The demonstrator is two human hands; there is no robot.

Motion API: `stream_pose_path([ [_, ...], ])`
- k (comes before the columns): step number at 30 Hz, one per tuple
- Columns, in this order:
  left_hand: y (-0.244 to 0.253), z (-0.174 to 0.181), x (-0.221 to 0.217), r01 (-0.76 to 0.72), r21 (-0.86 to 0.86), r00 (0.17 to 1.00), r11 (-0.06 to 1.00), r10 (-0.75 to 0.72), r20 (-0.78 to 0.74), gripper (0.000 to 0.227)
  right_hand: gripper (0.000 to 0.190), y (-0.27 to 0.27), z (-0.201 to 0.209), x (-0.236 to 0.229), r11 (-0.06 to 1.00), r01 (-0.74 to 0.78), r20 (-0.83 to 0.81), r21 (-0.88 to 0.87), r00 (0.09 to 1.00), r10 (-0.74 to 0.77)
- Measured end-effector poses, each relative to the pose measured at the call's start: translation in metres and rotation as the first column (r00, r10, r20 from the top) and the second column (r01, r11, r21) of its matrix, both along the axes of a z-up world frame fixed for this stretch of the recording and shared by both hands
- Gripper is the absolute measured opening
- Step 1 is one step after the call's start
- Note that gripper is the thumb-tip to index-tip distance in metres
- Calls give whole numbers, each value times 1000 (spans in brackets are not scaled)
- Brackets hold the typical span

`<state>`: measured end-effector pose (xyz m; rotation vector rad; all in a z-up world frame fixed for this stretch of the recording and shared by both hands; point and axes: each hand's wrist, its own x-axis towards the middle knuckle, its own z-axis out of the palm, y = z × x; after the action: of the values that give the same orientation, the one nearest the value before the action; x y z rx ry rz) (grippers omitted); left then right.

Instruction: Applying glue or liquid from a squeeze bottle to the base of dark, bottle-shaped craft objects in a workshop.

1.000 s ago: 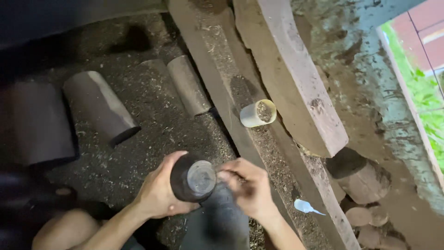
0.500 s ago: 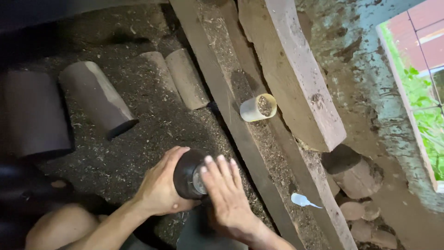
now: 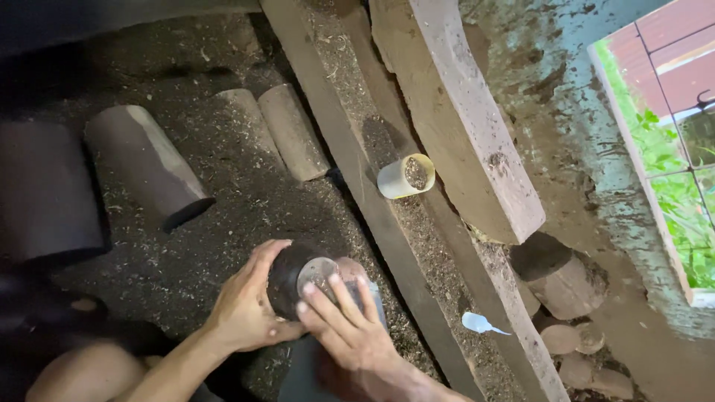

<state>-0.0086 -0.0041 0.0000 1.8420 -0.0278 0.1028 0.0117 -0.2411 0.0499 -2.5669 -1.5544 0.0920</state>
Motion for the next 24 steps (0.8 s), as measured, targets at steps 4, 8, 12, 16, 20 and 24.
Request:
stream_pose_path([
  [4, 1, -1, 0, -1, 28, 999, 1000, 2, -46, 123, 75, 2, 23, 19, 990, 56, 26, -126, 998, -53],
  [8, 1, -3, -1, 25, -13, 998, 1000, -25, -55, 123, 73, 23, 40, 18, 990, 142, -138, 1, 980, -141],
  [12, 3, -11, 0, 32, 24, 999, 999, -33, 13, 127, 67, -4, 21, 4, 999, 14, -48, -29, 999, -16],
  [16, 3, -11, 0, 29, -11, 999, 1000, -30, -23, 125, 73, 7, 23, 17, 990, 132, 20, -55, 991, -131],
  [20, 2, -17, 0, 39, 1, 999, 999, -39, -30, 125, 75, 20, 23, 5, 996, 84, -117, 42, 990, -79],
  [24, 5, -10, 2, 22, 42, 1000, 999, -21, -19, 124, 80, -1, 15, 4, 1000, 8, -79, -16, 997, -9],
])
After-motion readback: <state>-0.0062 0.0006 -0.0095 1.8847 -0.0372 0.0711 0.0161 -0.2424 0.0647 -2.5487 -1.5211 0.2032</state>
